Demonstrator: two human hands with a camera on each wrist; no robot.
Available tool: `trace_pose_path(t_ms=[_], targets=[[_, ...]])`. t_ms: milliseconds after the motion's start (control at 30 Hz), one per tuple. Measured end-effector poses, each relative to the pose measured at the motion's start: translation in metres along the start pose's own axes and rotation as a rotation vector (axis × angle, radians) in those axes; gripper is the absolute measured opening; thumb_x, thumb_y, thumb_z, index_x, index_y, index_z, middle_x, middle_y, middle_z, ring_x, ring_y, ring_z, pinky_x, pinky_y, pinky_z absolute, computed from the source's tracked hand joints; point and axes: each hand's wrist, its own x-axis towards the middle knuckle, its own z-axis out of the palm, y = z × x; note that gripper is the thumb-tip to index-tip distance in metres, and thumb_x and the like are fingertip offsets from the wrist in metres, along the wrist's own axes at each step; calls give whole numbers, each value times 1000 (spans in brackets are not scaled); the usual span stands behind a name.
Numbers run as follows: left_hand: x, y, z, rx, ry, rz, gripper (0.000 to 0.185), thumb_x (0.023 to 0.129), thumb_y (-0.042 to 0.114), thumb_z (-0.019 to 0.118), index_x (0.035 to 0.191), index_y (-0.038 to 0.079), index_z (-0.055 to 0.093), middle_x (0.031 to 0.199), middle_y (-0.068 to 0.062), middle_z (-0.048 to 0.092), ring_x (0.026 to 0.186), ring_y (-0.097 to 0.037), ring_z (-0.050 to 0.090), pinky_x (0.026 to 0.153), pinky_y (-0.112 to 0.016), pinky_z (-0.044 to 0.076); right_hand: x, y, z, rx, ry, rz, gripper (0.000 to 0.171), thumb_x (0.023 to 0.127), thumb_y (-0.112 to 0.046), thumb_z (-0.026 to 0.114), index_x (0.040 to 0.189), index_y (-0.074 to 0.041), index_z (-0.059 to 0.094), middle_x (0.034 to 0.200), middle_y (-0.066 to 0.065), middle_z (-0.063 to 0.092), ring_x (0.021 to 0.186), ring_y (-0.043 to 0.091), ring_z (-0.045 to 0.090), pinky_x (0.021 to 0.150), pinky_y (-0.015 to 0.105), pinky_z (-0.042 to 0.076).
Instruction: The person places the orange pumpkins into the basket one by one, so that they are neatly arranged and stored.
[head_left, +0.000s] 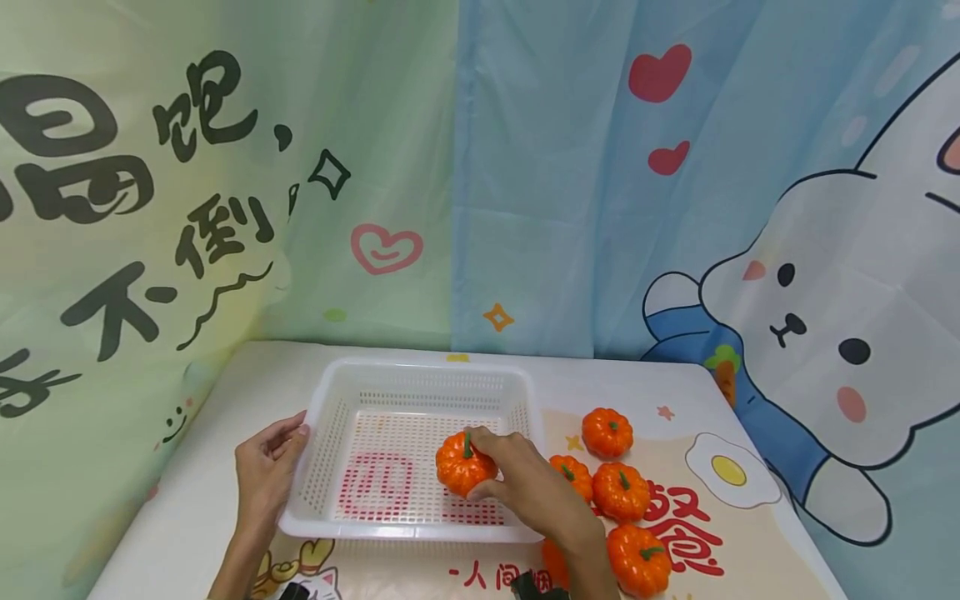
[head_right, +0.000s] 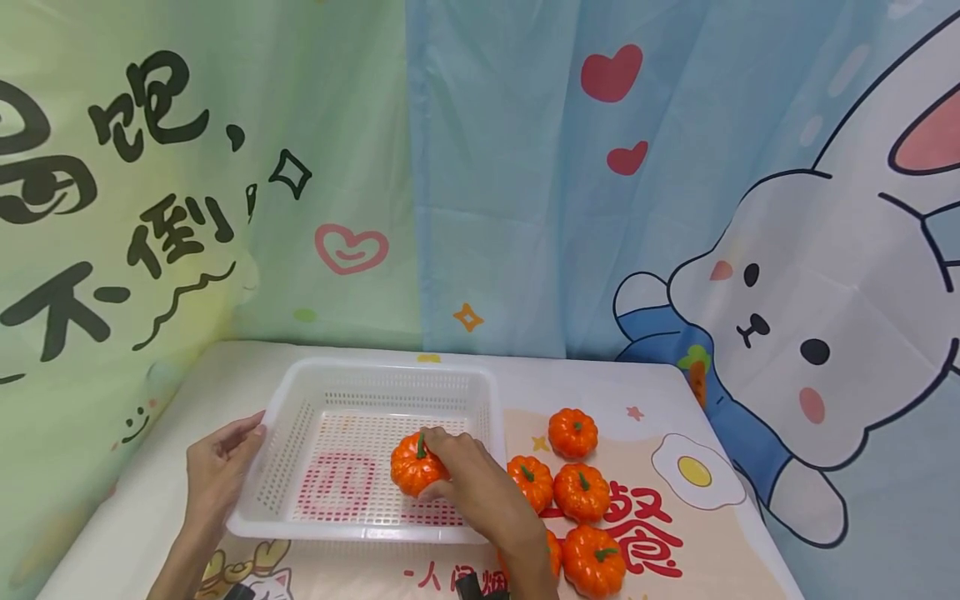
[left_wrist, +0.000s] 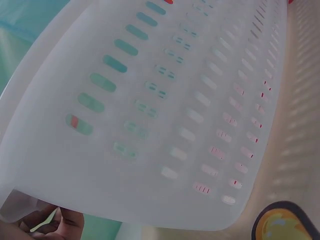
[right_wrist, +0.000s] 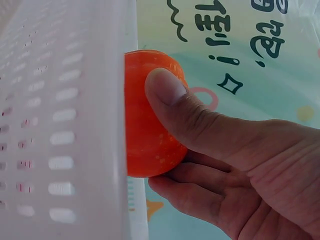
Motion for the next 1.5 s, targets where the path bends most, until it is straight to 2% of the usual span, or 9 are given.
trace_pose_path(t_ms=[367,500,700,767,867,967,1200,1300,1500], targets=[[2,-2,-1,43,6,-1,34,111,20,65,138,1,72,129,-26,75,82,1,69,74,-11,59,11,-2,14,-32,-7,-86,71,89,-25,88,153,-13,62,147,3,70,124,25,62,116,54,51],[3,-1,-1,47,8,1,34,110,18,66,139,0,72,129,-26,75,81,3,68,74,-10,58,14,-3,20,-41,-9,-127,71,89,-25,88,154,-12,62,152,5,69,126,27,64,118,55,51],[1,-1,-1,20,-2,3,33,111,18,65,138,0,73,129,-27,75,82,-2,70,75,-13,60,20,-3,27,-49,-2,-210,64,86,-22,90,145,-10,67,137,3,75,117,21,69,115,46,54],[1,0,-1,23,-2,1,33,111,17,65,138,-1,73,129,-27,75,81,-1,70,75,-13,60,21,-3,28,-49,-9,-211,64,86,-21,90,144,-10,67,134,2,76,115,20,69,113,45,55],[1,0,0,34,2,1,33,110,14,66,138,-2,72,127,-27,76,81,1,70,75,-12,60,22,-4,30,-59,-13,-193,70,86,-21,90,150,-9,64,146,6,72,123,24,68,117,49,53],[2,0,1,34,9,3,32,109,13,66,137,-1,73,123,-24,77,80,2,69,73,-12,59,24,-5,33,-55,-21,-190,69,87,-19,90,149,-9,64,143,6,73,122,22,69,117,48,54],[2,-1,0,31,7,-4,34,110,16,66,138,-2,72,128,-27,76,80,2,71,74,-12,60,30,-5,39,-72,-17,-228,63,85,-21,92,142,-11,68,126,-1,76,108,13,66,107,38,57],[2,-1,0,30,8,-4,33,110,16,66,137,-2,72,129,-28,75,80,2,71,75,-13,60,33,-7,42,-68,-19,-229,62,85,-22,92,141,-12,68,123,-3,77,106,9,66,106,35,58],[2,-1,0,24,13,2,31,110,14,66,135,-2,74,124,-25,77,80,0,72,74,-14,61,33,-10,47,-101,-26,-193,66,86,-25,91,146,-12,67,138,-1,75,115,16,66,112,40,56]])
